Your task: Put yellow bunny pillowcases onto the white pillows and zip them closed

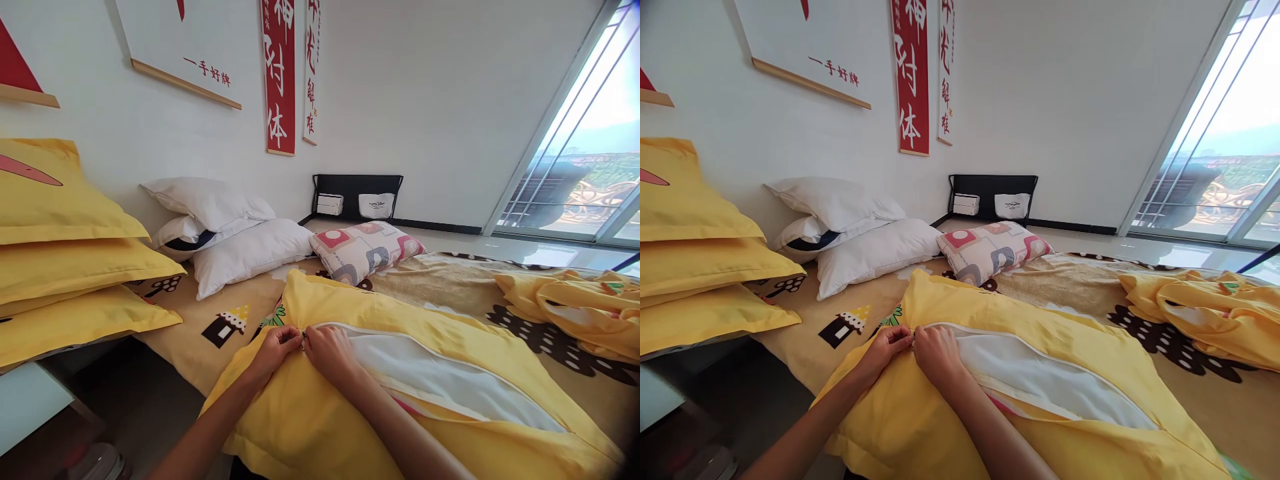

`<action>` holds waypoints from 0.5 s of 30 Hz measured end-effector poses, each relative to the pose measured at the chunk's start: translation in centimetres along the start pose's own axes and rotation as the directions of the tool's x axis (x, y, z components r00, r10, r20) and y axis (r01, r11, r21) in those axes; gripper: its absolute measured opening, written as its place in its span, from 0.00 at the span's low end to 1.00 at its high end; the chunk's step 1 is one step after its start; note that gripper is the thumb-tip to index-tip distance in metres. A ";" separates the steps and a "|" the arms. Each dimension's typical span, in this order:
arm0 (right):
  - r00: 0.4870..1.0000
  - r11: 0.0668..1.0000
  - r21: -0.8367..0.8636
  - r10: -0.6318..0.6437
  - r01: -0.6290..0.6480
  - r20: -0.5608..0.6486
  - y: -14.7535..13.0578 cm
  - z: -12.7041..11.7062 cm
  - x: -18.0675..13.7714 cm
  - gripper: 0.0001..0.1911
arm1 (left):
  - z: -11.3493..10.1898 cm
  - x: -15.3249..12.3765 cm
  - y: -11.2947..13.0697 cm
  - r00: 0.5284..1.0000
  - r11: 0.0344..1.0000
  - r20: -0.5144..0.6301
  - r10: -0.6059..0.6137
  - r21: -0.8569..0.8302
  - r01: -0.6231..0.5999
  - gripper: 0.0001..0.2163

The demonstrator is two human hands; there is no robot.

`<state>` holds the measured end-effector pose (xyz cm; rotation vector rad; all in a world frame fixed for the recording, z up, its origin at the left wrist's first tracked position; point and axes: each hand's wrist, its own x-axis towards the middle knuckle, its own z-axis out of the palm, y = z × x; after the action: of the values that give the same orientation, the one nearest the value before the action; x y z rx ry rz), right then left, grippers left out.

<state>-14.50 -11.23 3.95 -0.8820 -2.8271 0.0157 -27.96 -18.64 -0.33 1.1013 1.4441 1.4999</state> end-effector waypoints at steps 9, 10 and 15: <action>0.999 1.000 0.001 -0.030 0.030 0.016 0.0 -0.3 -0.2 0.09 | 0.2 0.1 0.0 1.000 0.994 -0.024 0.006 0.107 -0.003 0.14; 0.999 1.000 0.004 -0.011 0.011 0.032 0.0 -0.5 -0.1 0.09 | 0.2 0.2 -0.1 1.000 0.994 -0.028 0.004 0.111 -0.001 0.13; 0.997 0.999 0.001 0.039 -0.040 0.068 -0.2 -0.7 0.2 0.08 | 0.2 0.3 -0.5 0.999 0.994 -0.041 0.026 0.104 -0.022 0.11</action>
<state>-14.68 -11.35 4.70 -0.9545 -2.8712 0.0562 -27.88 -18.30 -0.79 1.1592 1.5576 1.4869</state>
